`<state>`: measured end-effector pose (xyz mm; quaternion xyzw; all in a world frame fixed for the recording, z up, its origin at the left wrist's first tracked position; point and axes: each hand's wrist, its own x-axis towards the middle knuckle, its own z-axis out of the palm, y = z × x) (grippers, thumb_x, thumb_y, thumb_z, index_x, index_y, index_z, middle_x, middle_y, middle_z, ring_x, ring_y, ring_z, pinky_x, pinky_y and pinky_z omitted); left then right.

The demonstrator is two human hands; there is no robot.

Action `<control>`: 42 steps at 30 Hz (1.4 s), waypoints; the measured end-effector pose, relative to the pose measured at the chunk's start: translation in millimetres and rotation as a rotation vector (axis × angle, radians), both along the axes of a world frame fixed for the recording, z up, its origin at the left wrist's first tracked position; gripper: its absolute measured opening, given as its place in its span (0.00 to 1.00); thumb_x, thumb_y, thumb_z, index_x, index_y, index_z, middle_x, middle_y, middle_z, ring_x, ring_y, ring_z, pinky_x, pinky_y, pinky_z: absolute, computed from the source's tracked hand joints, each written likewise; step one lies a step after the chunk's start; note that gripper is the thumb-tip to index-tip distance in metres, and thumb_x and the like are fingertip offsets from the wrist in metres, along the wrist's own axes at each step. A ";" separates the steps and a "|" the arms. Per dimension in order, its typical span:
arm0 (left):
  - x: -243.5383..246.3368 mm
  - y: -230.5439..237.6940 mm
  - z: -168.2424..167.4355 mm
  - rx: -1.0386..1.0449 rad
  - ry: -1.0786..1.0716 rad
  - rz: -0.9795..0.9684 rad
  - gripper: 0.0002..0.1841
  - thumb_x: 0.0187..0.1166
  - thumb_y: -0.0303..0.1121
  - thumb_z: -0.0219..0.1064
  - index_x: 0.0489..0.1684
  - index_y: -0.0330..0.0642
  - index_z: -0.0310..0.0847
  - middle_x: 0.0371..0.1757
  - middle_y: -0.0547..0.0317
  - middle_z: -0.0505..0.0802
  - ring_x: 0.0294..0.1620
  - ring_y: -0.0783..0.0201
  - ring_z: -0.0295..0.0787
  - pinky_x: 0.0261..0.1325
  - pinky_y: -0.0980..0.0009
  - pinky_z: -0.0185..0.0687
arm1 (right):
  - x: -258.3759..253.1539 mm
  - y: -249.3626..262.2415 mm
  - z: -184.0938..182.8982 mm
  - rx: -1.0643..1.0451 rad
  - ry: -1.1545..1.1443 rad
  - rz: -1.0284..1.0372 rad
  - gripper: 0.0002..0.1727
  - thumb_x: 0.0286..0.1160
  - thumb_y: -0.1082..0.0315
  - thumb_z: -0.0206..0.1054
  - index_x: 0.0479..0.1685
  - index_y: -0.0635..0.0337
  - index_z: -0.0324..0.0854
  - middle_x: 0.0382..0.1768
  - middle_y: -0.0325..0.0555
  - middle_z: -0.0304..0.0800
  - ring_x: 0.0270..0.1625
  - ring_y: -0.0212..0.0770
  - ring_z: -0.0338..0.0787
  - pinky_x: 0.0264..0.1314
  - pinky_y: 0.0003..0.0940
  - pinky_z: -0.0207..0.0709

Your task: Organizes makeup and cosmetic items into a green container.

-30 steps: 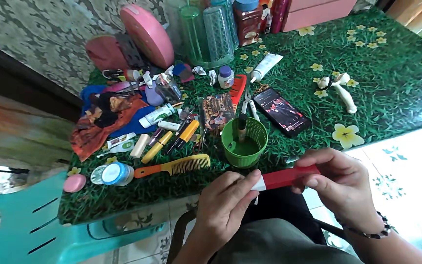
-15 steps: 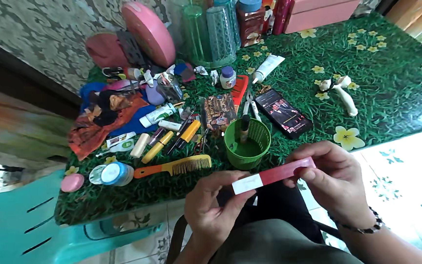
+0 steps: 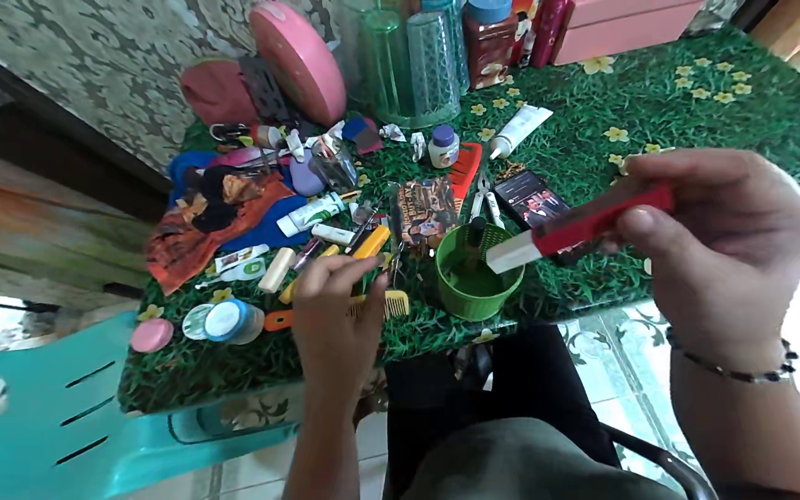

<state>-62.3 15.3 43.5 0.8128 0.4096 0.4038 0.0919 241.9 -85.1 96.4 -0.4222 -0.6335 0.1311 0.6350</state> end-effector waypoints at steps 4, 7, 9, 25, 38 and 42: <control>-0.7 32.2 -11.1 -0.059 0.287 0.106 0.15 0.78 0.31 0.72 0.59 0.35 0.90 0.55 0.38 0.89 0.59 0.37 0.85 0.62 0.40 0.80 | -5.3 16.9 5.8 -0.098 -0.316 -0.088 0.22 0.76 0.68 0.70 0.68 0.66 0.78 0.53 0.44 0.90 0.48 0.32 0.92 0.46 0.27 0.90; 8.4 43.2 -17.2 -0.029 0.369 0.110 0.14 0.78 0.31 0.73 0.57 0.33 0.90 0.53 0.35 0.89 0.57 0.33 0.85 0.57 0.36 0.80 | -10.9 25.7 5.0 -0.183 -0.456 -0.121 0.18 0.72 0.64 0.74 0.57 0.61 0.82 0.47 0.41 0.91 0.44 0.31 0.91 0.42 0.28 0.88; 13.9 49.8 -19.6 -0.020 0.408 0.120 0.14 0.79 0.34 0.72 0.55 0.33 0.90 0.52 0.36 0.89 0.56 0.34 0.86 0.55 0.36 0.81 | -12.9 31.6 2.6 -0.205 -0.542 -0.124 0.13 0.71 0.62 0.75 0.50 0.58 0.85 0.43 0.40 0.90 0.43 0.32 0.90 0.44 0.30 0.87; 33.9 74.1 -3.2 -0.292 0.544 0.196 0.13 0.74 0.31 0.75 0.52 0.36 0.89 0.53 0.37 0.89 0.64 0.36 0.84 0.60 0.38 0.81 | -18.9 53.1 -7.0 -0.130 -0.626 -0.083 0.04 0.67 0.69 0.76 0.30 0.56 0.89 0.42 0.43 0.92 0.49 0.43 0.88 0.52 0.39 0.82; 11.5 69.9 44.2 -0.467 -0.524 -0.357 0.17 0.72 0.26 0.71 0.58 0.42 0.76 0.47 0.65 0.92 0.45 0.70 0.92 0.48 0.71 0.93 | -18.5 54.5 -24.7 -0.194 -0.419 -0.066 0.05 0.71 0.67 0.75 0.40 0.57 0.89 0.44 0.41 0.92 0.44 0.34 0.90 0.45 0.31 0.86; 36.3 46.6 62.3 -0.379 -0.578 -0.634 0.31 0.73 0.21 0.69 0.75 0.41 0.60 0.59 0.61 0.89 0.51 0.65 0.92 0.55 0.65 0.92 | -20.7 54.2 -26.8 -0.197 -0.389 -0.068 0.08 0.69 0.68 0.76 0.44 0.58 0.88 0.43 0.41 0.91 0.43 0.33 0.89 0.46 0.29 0.86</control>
